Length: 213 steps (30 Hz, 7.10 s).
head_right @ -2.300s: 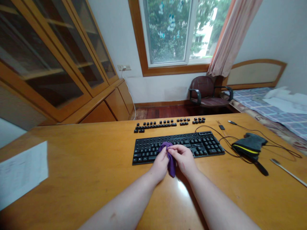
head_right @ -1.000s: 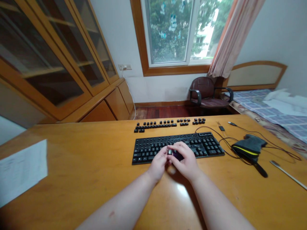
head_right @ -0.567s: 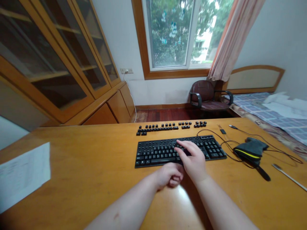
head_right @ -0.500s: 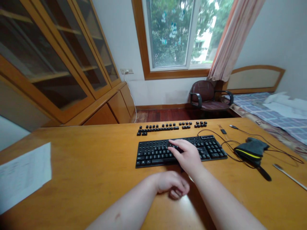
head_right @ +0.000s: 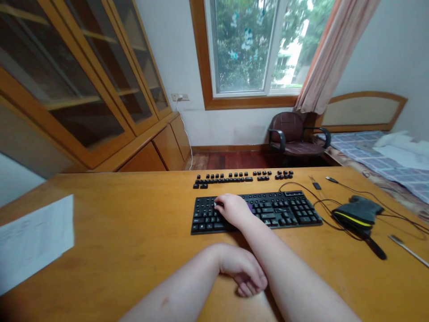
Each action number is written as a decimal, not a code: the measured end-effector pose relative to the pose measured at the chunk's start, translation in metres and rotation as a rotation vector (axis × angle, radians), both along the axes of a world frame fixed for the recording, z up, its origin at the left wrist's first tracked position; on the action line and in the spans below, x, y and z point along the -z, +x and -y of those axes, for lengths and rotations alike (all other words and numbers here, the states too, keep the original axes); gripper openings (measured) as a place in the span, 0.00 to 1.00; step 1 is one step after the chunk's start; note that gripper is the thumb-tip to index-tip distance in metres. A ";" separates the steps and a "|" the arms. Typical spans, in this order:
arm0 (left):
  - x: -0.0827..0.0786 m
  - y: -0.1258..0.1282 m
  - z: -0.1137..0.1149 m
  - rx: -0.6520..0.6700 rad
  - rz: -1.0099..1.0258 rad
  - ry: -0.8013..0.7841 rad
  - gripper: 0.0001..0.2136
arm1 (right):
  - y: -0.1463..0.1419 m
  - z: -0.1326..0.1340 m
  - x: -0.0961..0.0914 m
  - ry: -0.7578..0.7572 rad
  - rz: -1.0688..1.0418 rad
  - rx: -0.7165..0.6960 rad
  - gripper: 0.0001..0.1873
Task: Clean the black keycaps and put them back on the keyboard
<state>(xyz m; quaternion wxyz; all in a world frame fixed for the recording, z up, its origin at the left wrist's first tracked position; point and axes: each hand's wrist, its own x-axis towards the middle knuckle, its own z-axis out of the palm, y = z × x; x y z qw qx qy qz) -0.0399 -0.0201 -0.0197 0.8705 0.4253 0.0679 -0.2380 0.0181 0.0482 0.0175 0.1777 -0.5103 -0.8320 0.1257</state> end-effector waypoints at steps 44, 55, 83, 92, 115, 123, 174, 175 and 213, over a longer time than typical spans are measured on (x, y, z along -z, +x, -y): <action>0.011 0.002 -0.004 0.032 -0.020 -0.011 0.08 | -0.004 0.003 0.004 -0.037 0.038 -0.037 0.13; 0.008 0.002 -0.004 0.015 -0.028 -0.009 0.07 | -0.004 0.001 0.008 -0.024 0.038 -0.036 0.12; 0.010 0.003 -0.004 0.010 -0.052 -0.025 0.08 | -0.003 0.001 0.005 -0.065 0.025 0.003 0.13; 0.011 0.004 -0.003 -0.002 -0.061 -0.004 0.07 | -0.002 -0.001 0.010 -0.044 -0.022 0.006 0.13; 0.010 0.004 -0.004 0.017 -0.051 -0.002 0.07 | -0.001 0.003 0.006 -0.002 0.053 -0.060 0.13; 0.007 0.003 -0.004 0.037 -0.016 0.021 0.08 | -0.004 0.005 0.006 0.002 0.068 -0.062 0.13; 0.015 0.006 -0.006 0.036 0.000 -0.004 0.05 | -0.001 0.002 0.014 0.044 -0.289 0.123 0.10; 0.013 0.006 -0.005 0.027 -0.002 0.003 0.05 | 0.002 0.002 0.013 0.073 -0.348 0.144 0.11; -0.014 -0.023 -0.011 -0.827 0.351 -0.592 0.23 | -0.046 -0.085 0.002 -0.022 0.144 0.044 0.09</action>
